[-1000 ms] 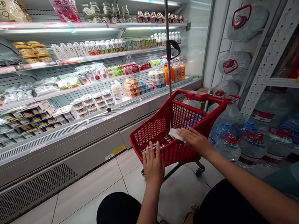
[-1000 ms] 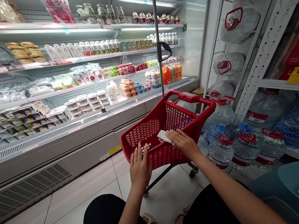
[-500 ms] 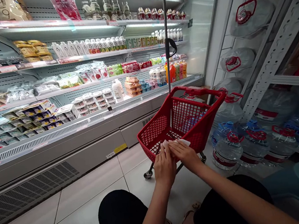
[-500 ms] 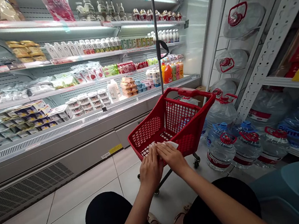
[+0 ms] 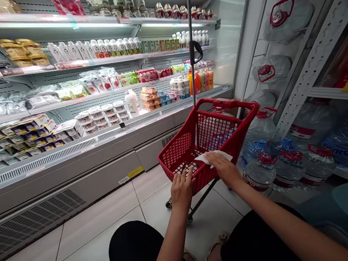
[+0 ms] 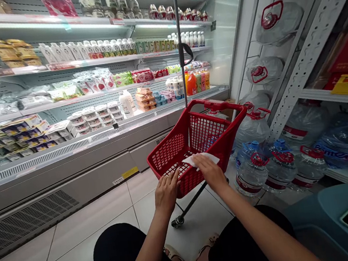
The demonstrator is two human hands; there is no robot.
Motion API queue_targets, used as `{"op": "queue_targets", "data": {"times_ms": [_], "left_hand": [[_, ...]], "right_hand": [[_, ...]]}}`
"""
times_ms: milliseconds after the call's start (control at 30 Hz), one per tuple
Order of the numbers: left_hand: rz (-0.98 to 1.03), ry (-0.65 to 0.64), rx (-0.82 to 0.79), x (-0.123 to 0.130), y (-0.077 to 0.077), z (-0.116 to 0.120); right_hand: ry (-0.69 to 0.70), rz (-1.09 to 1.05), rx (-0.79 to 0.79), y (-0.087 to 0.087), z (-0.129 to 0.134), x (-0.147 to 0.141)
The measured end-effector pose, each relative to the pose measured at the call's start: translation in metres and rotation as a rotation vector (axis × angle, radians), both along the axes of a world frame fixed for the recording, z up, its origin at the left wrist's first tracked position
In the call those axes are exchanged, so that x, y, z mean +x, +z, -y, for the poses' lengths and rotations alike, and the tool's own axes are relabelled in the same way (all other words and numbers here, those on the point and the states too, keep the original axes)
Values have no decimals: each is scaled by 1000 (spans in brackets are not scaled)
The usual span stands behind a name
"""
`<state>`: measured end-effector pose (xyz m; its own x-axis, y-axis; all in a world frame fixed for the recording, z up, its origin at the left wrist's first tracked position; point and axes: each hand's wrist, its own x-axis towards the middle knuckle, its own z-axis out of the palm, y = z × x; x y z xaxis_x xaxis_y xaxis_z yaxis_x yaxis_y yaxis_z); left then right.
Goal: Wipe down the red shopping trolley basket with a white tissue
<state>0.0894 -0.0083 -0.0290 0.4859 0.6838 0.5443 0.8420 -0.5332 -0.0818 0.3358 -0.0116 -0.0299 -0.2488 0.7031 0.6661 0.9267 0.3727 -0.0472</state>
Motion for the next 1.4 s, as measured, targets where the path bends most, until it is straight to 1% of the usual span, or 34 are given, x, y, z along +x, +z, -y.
{"op": "queue_targets", "data": {"times_ms": [67, 133, 200, 233, 300, 367, 533, 600, 667, 733, 800, 900, 967, 1100, 1167, 1233, 1300, 1400], "left_hand": [[17, 22, 12, 0, 2, 5], [34, 34, 6, -2, 4, 9], [47, 33, -7, -5, 7, 13], [54, 33, -11, -7, 7, 15], [70, 38, -9, -12, 7, 18], [83, 56, -3, -15, 5, 22], [135, 83, -37, -16, 8, 41], [163, 37, -69, -18, 12, 48], [140, -59, -99, -25, 18, 49], [61, -147, -107, -35, 24, 43], [-24, -172, -88, -45, 29, 31], [-82, -136, -67, -53, 30, 13], [-81, -92, -66, -52, 28, 8], [-47, 0, -74, -34, 25, 13], [-26, 33, -79, -22, 24, 20], [-1, 53, -85, -11, 24, 27], [13, 28, -103, -6, 23, 31], [-31, -115, -135, -13, 25, 26]], "right_hand": [[73, -8, -28, -3, 11, -30], [142, -11, -42, -4, 21, -53], [204, -4, -45, -2, 26, -66], [235, 5, -47, -1, 27, -68], [291, 31, -54, 2, 24, -62], [298, 44, -58, 4, 16, -45], [125, -7, -34, 8, -17, 10], [98, -32, -35, 8, -27, 21], [79, -76, -42, 8, -33, 25], [55, -119, -46, 8, -37, 23], [37, -140, -47, 8, -37, 18], [45, -145, -51, 8, -29, 1], [81, -133, -56, 6, -16, -17], [172, -65, -76, 0, 24, -61], [208, -26, -82, -4, 43, -74], [238, 0, -80, -7, 56, -74], [271, 16, -79, -7, 60, -61], [288, 5, -96, -4, 46, -28]]}}
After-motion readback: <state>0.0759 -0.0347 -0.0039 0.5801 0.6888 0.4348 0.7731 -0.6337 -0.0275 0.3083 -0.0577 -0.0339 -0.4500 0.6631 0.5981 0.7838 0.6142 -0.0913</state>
